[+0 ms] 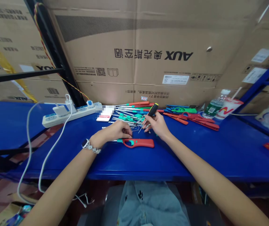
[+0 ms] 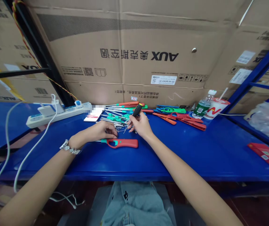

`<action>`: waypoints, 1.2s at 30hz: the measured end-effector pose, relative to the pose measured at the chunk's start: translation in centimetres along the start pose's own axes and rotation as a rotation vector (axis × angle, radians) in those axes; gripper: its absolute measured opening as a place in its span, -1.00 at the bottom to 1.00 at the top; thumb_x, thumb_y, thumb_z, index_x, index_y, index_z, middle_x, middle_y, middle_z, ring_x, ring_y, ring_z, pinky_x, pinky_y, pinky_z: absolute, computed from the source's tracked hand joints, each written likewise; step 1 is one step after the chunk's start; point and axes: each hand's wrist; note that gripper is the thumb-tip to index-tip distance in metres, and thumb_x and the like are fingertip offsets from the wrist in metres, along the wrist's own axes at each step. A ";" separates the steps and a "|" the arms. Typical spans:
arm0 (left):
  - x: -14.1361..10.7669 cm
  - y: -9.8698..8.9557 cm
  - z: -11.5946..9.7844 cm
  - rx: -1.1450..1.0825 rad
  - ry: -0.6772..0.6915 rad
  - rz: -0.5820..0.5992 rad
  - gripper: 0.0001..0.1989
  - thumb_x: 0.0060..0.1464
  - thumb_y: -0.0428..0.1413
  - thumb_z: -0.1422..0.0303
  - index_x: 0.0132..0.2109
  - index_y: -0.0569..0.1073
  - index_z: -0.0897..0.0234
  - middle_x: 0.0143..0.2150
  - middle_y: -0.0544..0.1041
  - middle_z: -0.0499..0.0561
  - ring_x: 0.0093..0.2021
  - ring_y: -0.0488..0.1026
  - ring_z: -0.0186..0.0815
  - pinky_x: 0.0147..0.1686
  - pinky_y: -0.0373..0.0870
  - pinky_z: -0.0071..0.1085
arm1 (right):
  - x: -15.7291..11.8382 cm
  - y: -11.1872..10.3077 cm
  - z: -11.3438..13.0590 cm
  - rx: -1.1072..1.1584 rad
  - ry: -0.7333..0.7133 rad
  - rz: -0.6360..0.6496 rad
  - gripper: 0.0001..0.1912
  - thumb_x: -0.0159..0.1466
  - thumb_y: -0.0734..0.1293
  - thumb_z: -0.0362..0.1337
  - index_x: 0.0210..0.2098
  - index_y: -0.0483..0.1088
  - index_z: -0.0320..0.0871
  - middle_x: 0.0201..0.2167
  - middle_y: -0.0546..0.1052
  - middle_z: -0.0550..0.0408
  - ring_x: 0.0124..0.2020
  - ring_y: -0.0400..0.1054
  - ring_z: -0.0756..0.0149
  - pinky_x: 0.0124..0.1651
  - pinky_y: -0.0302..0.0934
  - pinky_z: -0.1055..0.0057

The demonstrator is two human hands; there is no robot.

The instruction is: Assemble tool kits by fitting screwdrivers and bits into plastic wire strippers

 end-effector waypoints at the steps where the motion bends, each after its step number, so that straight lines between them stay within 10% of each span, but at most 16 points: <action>1: 0.1 0.1 0.0 -0.010 -0.014 0.015 -0.83 0.07 0.28 0.30 -0.25 0.64 0.32 -0.31 0.61 0.07 -0.33 0.51 -0.31 -0.31 0.40 -0.41 | 0.0 0.0 0.0 -0.004 0.000 0.001 -0.62 0.15 0.44 -0.09 -0.22 0.20 -0.06 -0.53 0.53 0.18 -0.59 0.46 0.25 -0.62 0.40 0.35; 26: 1.8 0.4 -0.2 0.291 0.137 -0.312 -0.78 0.32 0.08 0.35 -0.22 0.59 0.30 -0.27 0.55 0.09 -0.23 0.47 -0.23 -0.17 0.38 -0.31 | 0.4 -0.6 -0.3 -0.041 -0.055 -0.012 -0.52 0.12 0.47 0.08 -0.21 0.22 -0.03 -0.52 0.51 0.19 -0.57 0.47 0.25 -0.59 0.39 0.35; 36: -0.9 2.1 -2.8 0.080 0.056 0.004 -0.64 -0.03 0.40 0.11 -0.23 0.56 0.28 -0.30 0.56 0.00 -0.35 0.45 -0.30 -0.33 0.33 -0.39 | 0.1 -0.8 -0.5 -0.098 -0.115 -0.038 -0.53 0.18 0.43 0.11 -0.17 0.21 -0.03 -0.50 0.52 0.17 -0.58 0.45 0.25 -0.59 0.34 0.35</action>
Point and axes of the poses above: each hand's wrist, its own x-axis towards the middle knuckle, its own y-axis out of the palm, z = x × y
